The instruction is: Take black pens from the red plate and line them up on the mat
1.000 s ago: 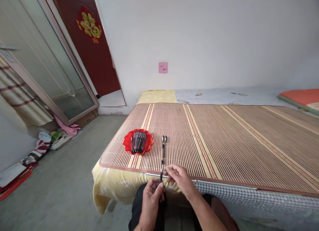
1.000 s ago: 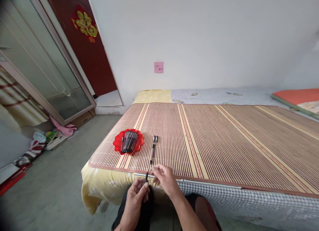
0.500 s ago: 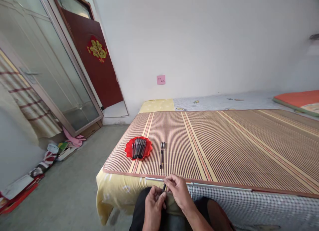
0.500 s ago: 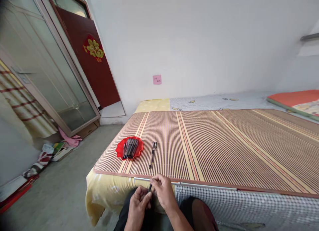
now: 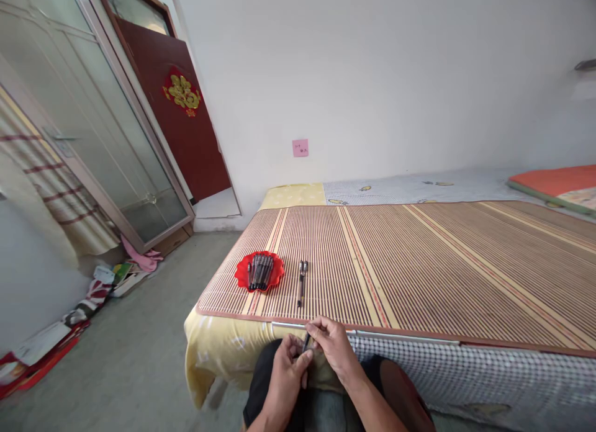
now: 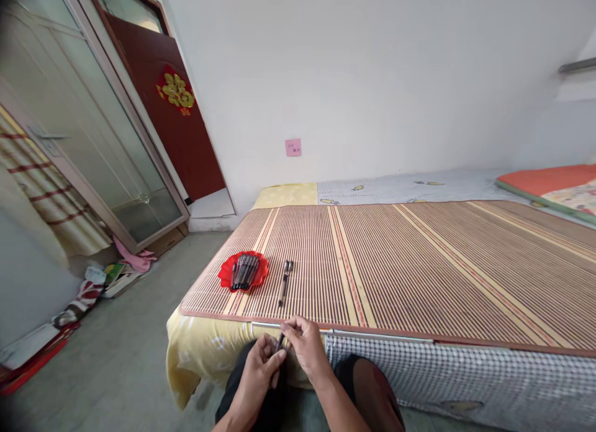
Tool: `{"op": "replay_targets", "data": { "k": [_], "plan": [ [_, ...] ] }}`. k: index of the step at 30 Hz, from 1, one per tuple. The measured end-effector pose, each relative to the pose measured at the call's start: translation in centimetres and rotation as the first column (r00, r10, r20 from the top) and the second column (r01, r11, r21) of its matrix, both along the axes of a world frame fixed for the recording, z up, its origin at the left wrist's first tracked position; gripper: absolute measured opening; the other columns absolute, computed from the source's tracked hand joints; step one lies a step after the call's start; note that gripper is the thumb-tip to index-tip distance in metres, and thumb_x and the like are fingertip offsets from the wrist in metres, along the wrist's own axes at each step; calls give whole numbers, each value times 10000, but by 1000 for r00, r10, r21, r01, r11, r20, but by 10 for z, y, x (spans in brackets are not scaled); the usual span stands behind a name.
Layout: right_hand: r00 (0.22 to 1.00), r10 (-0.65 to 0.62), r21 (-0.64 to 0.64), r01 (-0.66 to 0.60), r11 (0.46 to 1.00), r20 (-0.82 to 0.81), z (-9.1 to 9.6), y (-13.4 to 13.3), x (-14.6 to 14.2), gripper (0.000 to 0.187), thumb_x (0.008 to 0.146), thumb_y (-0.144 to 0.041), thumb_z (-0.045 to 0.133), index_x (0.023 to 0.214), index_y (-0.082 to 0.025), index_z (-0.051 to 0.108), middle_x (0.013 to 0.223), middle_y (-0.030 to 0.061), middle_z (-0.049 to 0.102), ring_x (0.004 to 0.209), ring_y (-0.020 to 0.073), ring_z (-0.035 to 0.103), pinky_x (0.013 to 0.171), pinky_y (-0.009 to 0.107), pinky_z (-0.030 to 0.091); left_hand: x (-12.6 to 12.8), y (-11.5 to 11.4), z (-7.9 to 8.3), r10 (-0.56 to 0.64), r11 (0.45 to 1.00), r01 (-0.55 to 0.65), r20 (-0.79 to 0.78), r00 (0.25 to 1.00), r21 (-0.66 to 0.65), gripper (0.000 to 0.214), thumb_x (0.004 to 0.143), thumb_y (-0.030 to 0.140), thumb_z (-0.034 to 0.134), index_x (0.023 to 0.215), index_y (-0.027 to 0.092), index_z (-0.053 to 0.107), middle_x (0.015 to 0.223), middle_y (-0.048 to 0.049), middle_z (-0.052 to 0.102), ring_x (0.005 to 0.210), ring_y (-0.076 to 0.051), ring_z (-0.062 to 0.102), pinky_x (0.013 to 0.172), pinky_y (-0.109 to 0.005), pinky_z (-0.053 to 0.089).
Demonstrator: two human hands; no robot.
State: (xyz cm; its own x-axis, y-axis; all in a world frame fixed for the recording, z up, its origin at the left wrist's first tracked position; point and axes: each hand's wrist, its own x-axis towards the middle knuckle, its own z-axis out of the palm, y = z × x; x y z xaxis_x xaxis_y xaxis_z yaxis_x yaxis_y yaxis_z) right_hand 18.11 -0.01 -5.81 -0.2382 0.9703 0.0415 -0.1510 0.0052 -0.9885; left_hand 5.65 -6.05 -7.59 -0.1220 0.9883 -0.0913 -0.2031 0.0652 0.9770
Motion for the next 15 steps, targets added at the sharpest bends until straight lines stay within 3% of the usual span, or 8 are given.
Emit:
{"op": "replay_targets", "data": {
  "k": [6,9,12,15],
  "plan": [
    [991,93,-75,-100,992,-96,4,-1,7,515,688,-681,784,741,-174,713,606,-11,590,542,117,506,520,235,382,2,-6,8,-110,993,113,63,992,-37,577,794,705,684,686,142,622,577,-17,617,473,-88,514,459,-195,368],
    [986,119,-93,-131,987,-119,5,-2,8,512,687,-671,791,767,-168,731,706,20,666,546,105,509,508,227,361,3,-6,9,-92,993,99,115,989,-59,561,714,696,769,752,159,610,608,4,630,438,-75,492,414,-186,331],
    [982,132,-95,-145,985,-132,5,-3,7,508,684,-659,802,777,-164,743,717,25,676,545,97,502,504,219,351,2,-5,8,-52,997,58,110,993,-47,564,597,621,888,724,190,548,505,77,534,341,-40,371,356,-179,248],
    [978,138,-106,-156,982,-159,5,-3,8,484,704,-635,802,799,-162,755,764,36,697,547,86,496,510,211,358,1,-8,11,-71,995,80,139,988,-60,538,675,644,829,704,173,570,541,39,582,362,-42,391,373,-181,269]
  ]
}}
